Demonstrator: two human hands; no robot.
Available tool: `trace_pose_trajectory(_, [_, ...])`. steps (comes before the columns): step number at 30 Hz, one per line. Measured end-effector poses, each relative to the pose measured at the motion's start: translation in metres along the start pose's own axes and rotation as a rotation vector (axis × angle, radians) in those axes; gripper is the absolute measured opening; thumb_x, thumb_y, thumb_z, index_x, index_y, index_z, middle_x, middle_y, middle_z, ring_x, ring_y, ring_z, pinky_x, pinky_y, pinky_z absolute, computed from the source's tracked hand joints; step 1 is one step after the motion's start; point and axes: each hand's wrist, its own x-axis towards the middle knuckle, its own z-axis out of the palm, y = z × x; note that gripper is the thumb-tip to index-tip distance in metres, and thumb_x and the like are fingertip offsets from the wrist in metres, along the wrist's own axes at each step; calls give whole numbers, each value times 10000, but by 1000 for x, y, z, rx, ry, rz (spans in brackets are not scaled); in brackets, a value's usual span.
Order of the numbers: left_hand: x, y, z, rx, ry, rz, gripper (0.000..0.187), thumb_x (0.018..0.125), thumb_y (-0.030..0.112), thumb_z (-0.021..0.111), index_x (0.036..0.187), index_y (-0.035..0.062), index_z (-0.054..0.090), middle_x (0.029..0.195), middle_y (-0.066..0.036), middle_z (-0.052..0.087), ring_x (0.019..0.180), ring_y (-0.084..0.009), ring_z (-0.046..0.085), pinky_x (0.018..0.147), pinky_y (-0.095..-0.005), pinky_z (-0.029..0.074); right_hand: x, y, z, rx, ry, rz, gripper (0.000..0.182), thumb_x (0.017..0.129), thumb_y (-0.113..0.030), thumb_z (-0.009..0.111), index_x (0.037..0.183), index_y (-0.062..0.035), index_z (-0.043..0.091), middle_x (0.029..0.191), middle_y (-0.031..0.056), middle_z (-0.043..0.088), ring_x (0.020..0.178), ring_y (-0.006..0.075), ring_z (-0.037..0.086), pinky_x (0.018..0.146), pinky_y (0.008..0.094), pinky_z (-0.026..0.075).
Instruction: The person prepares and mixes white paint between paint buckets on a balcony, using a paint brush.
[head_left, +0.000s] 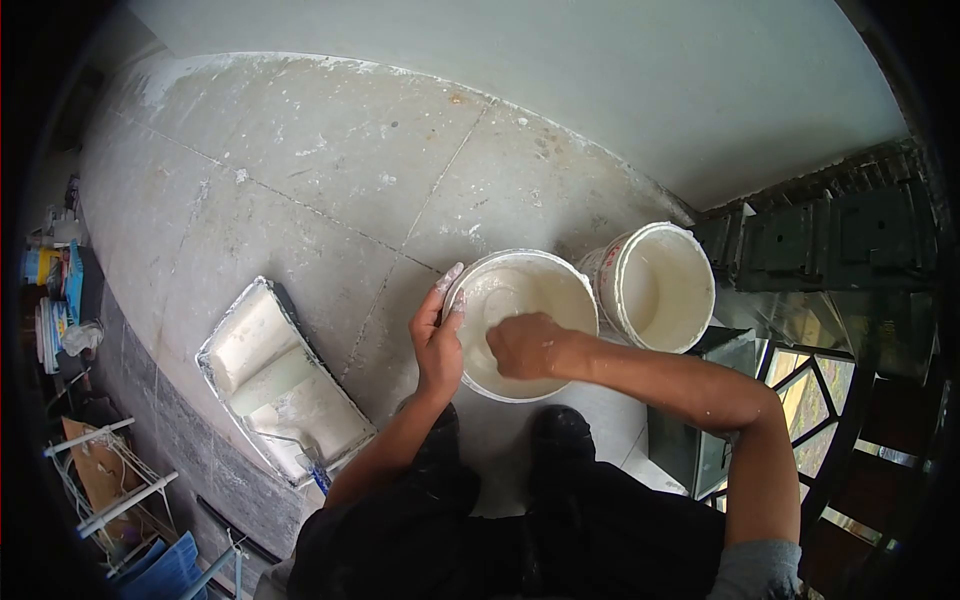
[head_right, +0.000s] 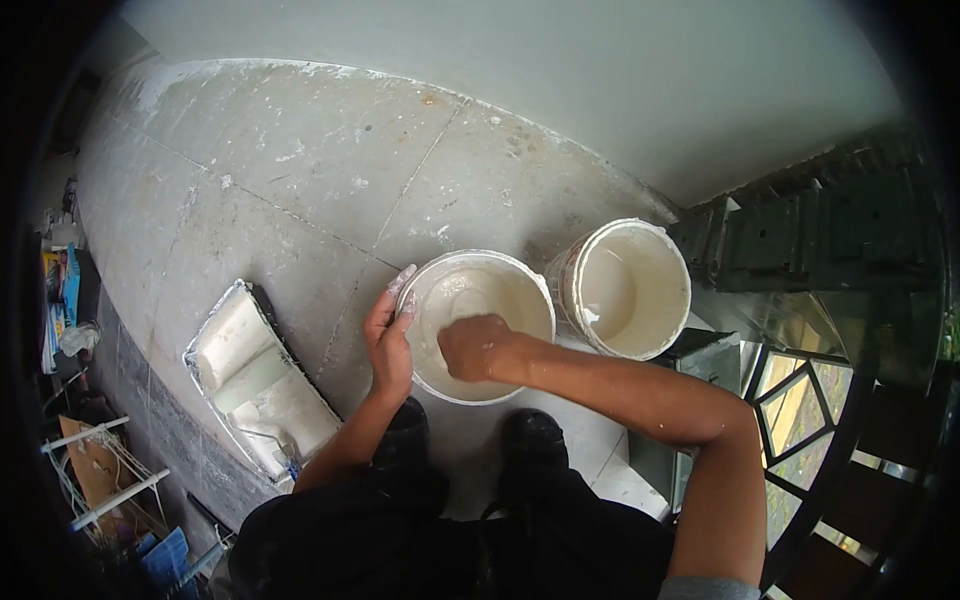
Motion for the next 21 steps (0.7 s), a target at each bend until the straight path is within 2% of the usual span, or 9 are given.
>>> trace_pose_trajectory(2, [0,5,1,22,-4,-21,425,870,-33,466,1291,-79,497,1272,-128,565,1170,-162,519,1024,-275,355,11,14,-2,73,208,53,183,806,-111,562,894,-11,686,969,181,689,903,319,683,735,425,532])
trace_pose_trajectory(5, [0,3,0,17,-2,-22,427,867,-32,469,1290,-80,497,1275,-131,564,1173,-166,518,1028,-278,354,-5,20,-7,-130,318,110,187,808,-106,564,905,-8,691,973,188,687,903,308,684,743,427,534])
trace_pose_trajectory(6, [0,2,-1,17,2,-20,428,866,-32,468,1290,-81,497,1275,-132,563,1174,-166,517,1028,-278,354,-8,13,-9,-178,73,160,195,812,-93,554,916,-14,700,966,187,689,920,318,680,778,429,528])
trace_pose_trajectory(9, [0,-1,-2,16,-3,-5,434,862,-35,461,1293,-82,494,1276,-132,562,1175,-166,516,1029,-278,353,-13,-3,-3,-145,-160,-61,200,817,-85,546,918,-29,708,961,184,693,898,315,687,748,411,537])
trace_pose_trajectory(10, [0,-1,-2,16,-8,5,438,860,-38,458,1294,-82,492,1276,-131,562,1175,-165,516,1028,-277,352,-11,-7,-8,-75,-126,-83,207,815,-79,544,930,-29,709,951,179,695,887,321,688,728,413,540])
trace_pose_trajectory(14, [-1,4,0,26,-7,-5,451,848,-47,445,1296,-83,490,1277,-133,560,1177,-167,514,1030,-277,350,4,12,-10,-54,291,80,228,811,-113,565,964,-19,707,954,183,694,914,327,680,758,425,530])
trace_pose_trajectory(17, [0,0,-2,-4,0,-3,373,911,1,495,1276,-79,508,1241,-119,580,1138,-147,527,996,-268,378,0,9,-4,-258,16,38,222,831,-134,529,944,-7,671,879,205,679,833,356,678,687,432,532])
trace_pose_trajectory(18, [0,1,-2,1,-1,-2,396,890,-16,481,1281,-80,504,1252,-122,575,1149,-152,524,1007,-269,369,-3,5,-2,-245,-74,-14,223,827,-147,541,938,-4,670,881,197,682,843,342,682,699,431,532])
trace_pose_trajectory(21, [-1,2,0,16,-10,-9,446,850,-47,453,1293,-79,495,1271,-126,565,1171,-161,518,1026,-271,353,4,-2,-5,-92,-84,-99,212,826,-165,556,911,-9,673,878,190,682,842,321,687,697,426,531])
